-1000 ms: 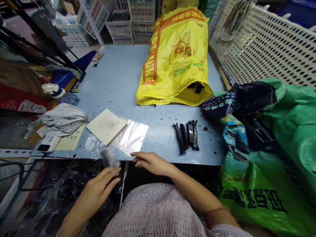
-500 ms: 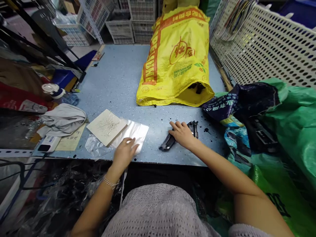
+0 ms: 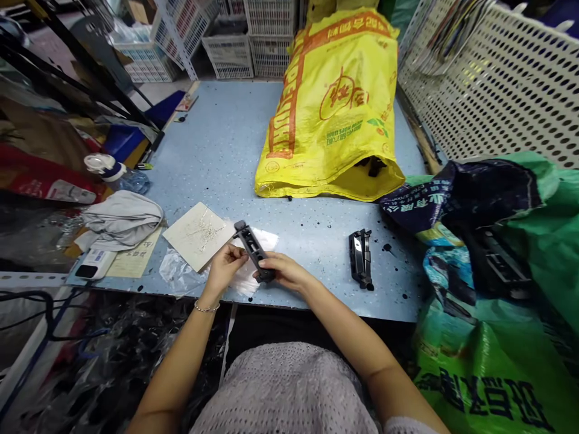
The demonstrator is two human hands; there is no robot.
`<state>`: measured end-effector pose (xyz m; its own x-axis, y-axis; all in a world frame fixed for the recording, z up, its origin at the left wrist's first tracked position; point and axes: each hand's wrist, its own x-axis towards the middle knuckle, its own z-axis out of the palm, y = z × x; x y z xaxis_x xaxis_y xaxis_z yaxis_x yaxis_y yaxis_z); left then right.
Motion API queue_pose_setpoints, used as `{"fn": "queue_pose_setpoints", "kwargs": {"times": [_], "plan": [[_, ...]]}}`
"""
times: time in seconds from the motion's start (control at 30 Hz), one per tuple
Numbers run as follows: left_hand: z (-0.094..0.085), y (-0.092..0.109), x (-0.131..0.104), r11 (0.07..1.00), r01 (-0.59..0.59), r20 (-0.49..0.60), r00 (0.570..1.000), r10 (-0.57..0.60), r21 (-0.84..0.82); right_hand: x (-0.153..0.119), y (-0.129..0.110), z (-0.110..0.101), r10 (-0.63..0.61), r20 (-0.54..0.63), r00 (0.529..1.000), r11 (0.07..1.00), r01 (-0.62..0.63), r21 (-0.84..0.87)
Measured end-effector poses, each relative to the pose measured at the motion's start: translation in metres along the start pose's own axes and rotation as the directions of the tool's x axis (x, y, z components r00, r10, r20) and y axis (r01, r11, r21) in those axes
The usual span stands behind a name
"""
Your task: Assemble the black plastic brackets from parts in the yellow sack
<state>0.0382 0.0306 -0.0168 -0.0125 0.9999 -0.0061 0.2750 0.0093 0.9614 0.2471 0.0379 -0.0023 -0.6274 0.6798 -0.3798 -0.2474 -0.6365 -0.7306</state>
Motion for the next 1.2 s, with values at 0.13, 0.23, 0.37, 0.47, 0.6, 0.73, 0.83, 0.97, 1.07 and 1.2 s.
{"fn": "queue_pose_setpoints", "kwargs": {"times": [0.13, 0.23, 0.37, 0.47, 0.6, 0.73, 0.83, 0.97, 1.07, 1.2], "plan": [[-0.016, 0.006, 0.001, 0.856, -0.228, 0.094, 0.974, 0.208, 0.465, 0.001, -0.002, 0.000, -0.189, -0.156, 0.970, 0.952, 0.143, -0.270], [-0.028, 0.006, 0.005, 0.810, -0.230, 0.100, 0.973, 0.210, 0.539, -0.021, -0.010, -0.007, -0.256, -0.044, 0.966, 0.829, 0.196, -0.524], [-0.025, 0.011, -0.002, 0.794, -0.329, 0.151, 0.944, 0.294, 0.511, -0.030, -0.009, -0.005, -0.236, -0.120, 0.964, 0.569, 0.037, -0.822], [-0.010, 0.016, -0.023, 0.721, -0.528, 0.302, 0.849, 0.434, 0.448, -0.015, -0.001, 0.002, -0.198, -0.265, 0.944, 0.748, -0.029, -0.663], [0.005, 0.017, -0.049, 0.757, -0.577, 0.332, 0.810, 0.483, 0.308, -0.003, 0.006, 0.015, -0.020, -0.076, 0.997, 0.999, 0.017, -0.032], [0.007, 0.017, -0.060, 0.791, -0.542, 0.280, 0.836, 0.472, 0.284, -0.013, 0.018, 0.025, -0.198, -0.114, 0.974, 0.972, 0.180, -0.149], [0.010, 0.017, -0.061, 0.728, -0.600, 0.374, 0.792, 0.482, 0.332, -0.023, 0.029, 0.031, -0.430, -0.263, 0.863, 0.790, 0.219, -0.572], [0.002, 0.033, -0.062, 0.627, -0.624, 0.321, 0.780, 0.537, 0.467, -0.037, 0.034, 0.051, -0.534, -0.063, 0.843, 0.615, 0.336, -0.714], [-0.034, 0.060, -0.079, 0.657, -0.541, 0.174, 0.824, 0.539, 0.525, -0.056, 0.021, 0.060, -0.451, 0.186, 0.873, 0.615, 0.455, -0.644], [-0.103, 0.058, -0.118, 0.700, -0.211, 0.179, 0.976, 0.120, 0.682, -0.094, -0.019, 0.015, -0.484, 0.144, 0.863, 0.361, 0.347, -0.865]]}}
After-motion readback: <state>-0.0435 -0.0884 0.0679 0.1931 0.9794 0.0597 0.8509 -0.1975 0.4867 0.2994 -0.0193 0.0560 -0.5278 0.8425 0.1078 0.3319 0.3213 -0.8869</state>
